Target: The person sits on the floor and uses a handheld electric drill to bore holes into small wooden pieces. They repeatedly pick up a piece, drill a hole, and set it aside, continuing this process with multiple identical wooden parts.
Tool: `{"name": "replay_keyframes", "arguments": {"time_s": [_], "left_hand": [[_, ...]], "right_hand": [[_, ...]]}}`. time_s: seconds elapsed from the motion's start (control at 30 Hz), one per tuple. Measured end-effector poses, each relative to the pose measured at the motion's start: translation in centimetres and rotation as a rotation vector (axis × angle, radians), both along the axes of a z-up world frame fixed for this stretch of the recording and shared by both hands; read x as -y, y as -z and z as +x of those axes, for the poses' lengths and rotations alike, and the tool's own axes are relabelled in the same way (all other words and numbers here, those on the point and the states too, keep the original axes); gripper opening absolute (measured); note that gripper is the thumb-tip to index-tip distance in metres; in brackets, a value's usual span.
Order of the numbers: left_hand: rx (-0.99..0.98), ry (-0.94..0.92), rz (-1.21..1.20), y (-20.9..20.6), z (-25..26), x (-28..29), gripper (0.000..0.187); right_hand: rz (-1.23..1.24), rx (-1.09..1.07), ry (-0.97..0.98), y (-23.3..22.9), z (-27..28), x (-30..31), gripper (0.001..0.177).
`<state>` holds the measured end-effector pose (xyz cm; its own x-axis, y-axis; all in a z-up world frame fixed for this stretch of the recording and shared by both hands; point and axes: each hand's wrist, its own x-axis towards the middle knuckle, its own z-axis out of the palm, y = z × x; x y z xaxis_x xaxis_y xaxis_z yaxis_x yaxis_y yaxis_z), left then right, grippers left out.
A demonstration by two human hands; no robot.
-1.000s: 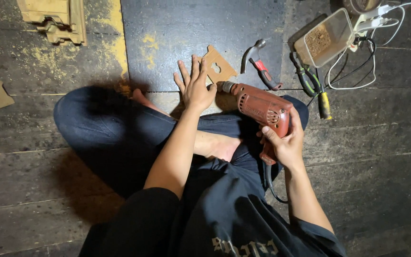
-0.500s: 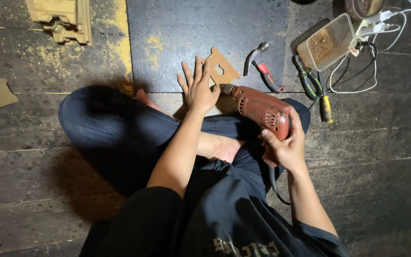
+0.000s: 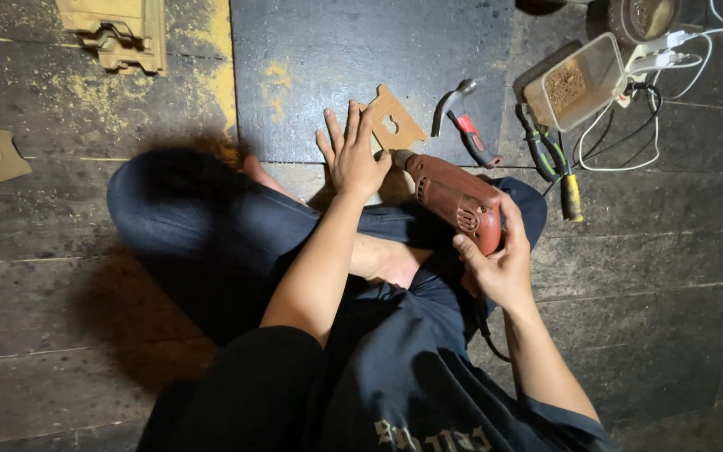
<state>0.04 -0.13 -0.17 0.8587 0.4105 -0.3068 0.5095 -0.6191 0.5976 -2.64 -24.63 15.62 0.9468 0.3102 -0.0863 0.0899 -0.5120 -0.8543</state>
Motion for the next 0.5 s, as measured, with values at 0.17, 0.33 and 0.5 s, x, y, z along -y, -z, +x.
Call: {"name": "replay_keyframes", "arguments": {"time_s": [0.17, 0.33, 0.5], "left_hand": [[-0.019, 0.000, -0.010, -0.3, -0.1, -0.2, 0.086], [-0.087, 0.039, -0.040, -2.1, 0.0, -0.6, 0.090], [-0.140, 0.078, -0.052, -2.1, 0.0, -0.8, 0.098]], "right_hand": [[-0.018, -0.011, -0.003, -0.7, 0.0, -0.7, 0.082], [-0.311, -0.084, -0.012, -6.4, 0.4, -5.5, 0.078], [-0.637, -0.207, -0.132, -8.9, 2.4, -8.0, 0.084]]}}
